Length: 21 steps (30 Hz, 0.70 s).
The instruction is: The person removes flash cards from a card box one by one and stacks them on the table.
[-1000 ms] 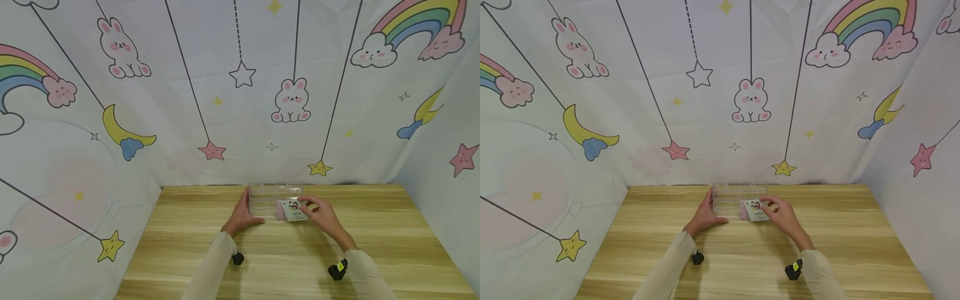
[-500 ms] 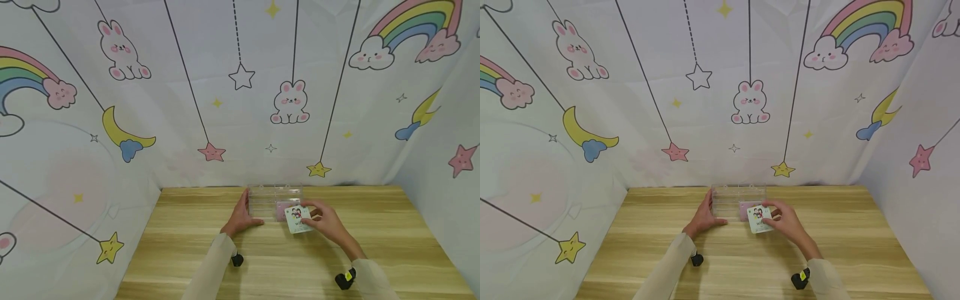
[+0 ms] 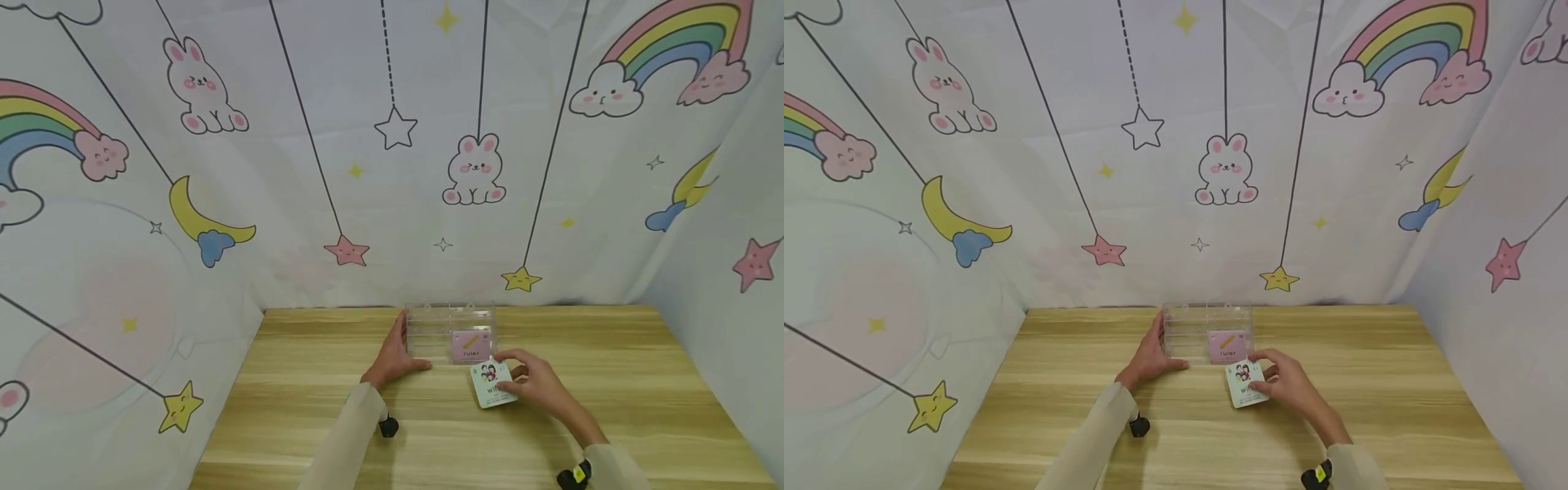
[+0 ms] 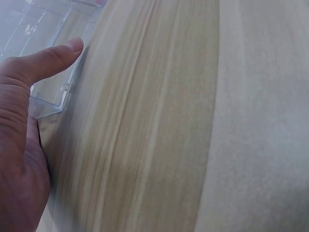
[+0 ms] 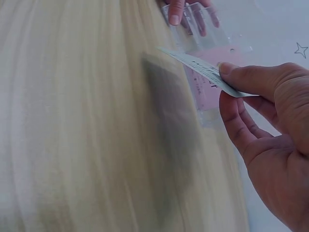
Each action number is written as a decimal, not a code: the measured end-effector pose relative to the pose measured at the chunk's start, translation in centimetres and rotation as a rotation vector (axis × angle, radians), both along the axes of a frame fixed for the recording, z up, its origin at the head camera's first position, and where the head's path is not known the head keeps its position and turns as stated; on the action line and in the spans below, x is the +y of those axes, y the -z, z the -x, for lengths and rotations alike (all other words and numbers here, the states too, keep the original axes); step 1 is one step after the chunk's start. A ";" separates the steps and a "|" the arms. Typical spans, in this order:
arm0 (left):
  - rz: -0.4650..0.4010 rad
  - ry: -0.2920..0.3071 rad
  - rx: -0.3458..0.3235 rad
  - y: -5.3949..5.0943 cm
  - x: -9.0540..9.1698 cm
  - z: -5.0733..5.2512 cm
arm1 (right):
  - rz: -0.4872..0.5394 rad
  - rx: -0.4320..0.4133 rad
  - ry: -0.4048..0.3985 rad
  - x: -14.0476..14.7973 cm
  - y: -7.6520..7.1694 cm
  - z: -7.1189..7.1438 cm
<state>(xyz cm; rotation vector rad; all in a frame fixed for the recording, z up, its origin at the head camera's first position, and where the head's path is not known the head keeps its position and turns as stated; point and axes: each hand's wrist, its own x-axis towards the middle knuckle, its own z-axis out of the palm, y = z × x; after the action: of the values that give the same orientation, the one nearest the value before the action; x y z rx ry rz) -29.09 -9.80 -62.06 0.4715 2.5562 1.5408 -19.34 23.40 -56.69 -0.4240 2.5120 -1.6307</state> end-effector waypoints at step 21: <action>0.010 0.020 0.007 -0.1 0.0 0.1 | -0.221 0.078 0.007 0.6 2.6 -2.0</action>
<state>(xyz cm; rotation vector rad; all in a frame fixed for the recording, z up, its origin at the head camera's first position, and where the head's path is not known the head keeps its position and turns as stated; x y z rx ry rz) -29.17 -9.83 -62.00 0.5007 2.5552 1.5221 -17.37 23.97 -59.33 -0.4621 2.7144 -1.3415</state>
